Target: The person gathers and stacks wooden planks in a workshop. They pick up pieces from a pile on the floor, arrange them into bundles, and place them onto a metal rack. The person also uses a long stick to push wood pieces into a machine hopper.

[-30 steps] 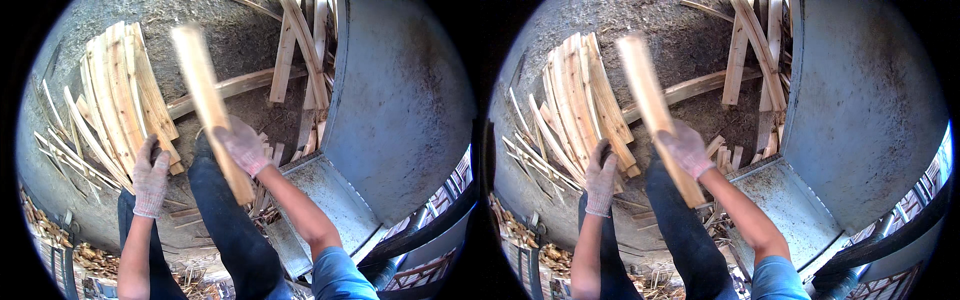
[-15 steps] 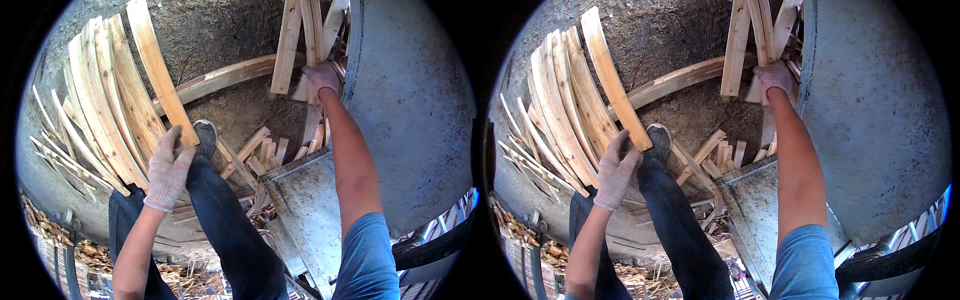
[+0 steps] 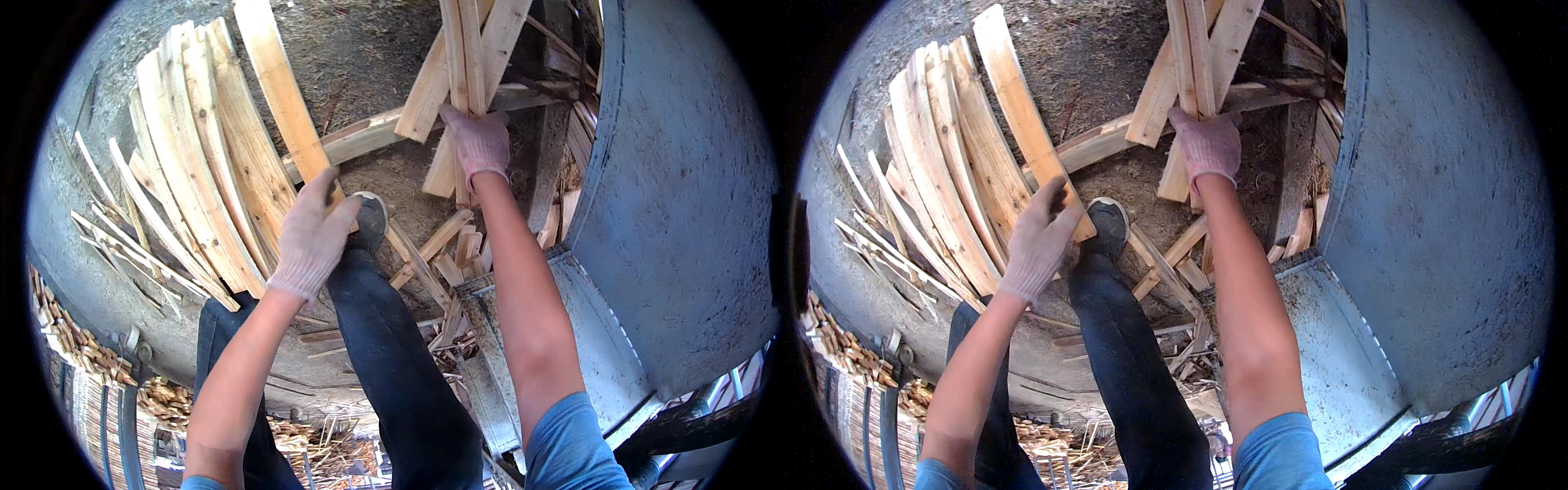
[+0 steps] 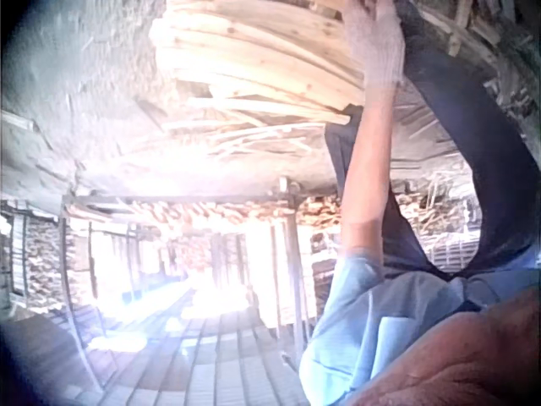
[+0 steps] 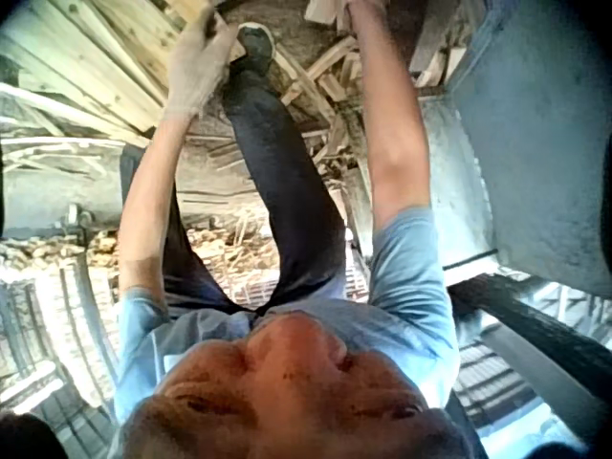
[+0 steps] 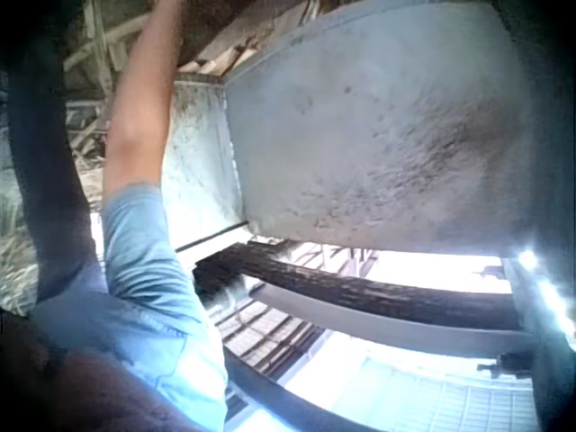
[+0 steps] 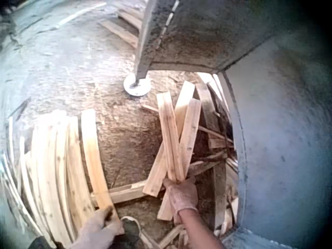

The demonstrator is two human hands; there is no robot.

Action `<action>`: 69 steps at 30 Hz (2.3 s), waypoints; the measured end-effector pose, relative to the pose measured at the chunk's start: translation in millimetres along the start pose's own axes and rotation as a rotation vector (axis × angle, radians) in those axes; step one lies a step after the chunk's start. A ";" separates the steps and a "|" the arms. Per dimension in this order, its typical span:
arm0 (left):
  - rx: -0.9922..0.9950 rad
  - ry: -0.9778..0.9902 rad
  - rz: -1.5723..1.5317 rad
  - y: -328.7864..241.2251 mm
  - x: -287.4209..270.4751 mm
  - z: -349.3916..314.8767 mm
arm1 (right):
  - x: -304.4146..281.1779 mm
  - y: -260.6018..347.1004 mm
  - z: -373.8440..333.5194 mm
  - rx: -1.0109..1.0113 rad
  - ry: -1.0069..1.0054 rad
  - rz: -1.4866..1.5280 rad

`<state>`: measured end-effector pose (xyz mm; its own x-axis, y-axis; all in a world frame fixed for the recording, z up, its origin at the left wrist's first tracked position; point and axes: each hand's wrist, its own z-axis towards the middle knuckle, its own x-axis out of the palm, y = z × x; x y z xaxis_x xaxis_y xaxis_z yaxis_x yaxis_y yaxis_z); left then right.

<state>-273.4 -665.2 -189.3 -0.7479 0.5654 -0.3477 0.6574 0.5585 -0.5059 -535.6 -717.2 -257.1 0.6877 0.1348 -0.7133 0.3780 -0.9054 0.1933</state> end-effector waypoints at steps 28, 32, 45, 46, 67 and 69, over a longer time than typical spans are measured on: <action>-0.129 0.014 -0.056 111.7 -127.3 -97.9 | 113.1 60.1 -228.0 -0.370 0.429 -0.036; -0.282 -0.407 -0.284 205.1 -186.3 -74.1 | 142.6 48.9 -156.7 -0.460 0.241 0.013; -0.192 -0.100 -0.936 221.4 -203.7 24.6 | 168.4 122.0 -109.5 -0.072 0.579 0.293; -0.097 -0.160 -0.788 214.7 -195.1 28.5 | 163.6 129.5 -116.3 -0.088 0.607 0.234; -0.201 0.066 -1.271 252.7 -183.9 50.8 | 183.1 123.5 -119.8 0.000 0.829 0.521; -0.209 0.097 -1.310 255.0 -184.9 42.1 | 177.1 121.8 -128.7 -0.034 0.900 0.455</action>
<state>28.7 -652.9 -287.3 -0.8309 -0.4223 0.3622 -0.5308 0.7969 -0.2884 -288.0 -751.8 -273.1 0.9778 0.0458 0.2043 -0.0293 -0.9363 0.3500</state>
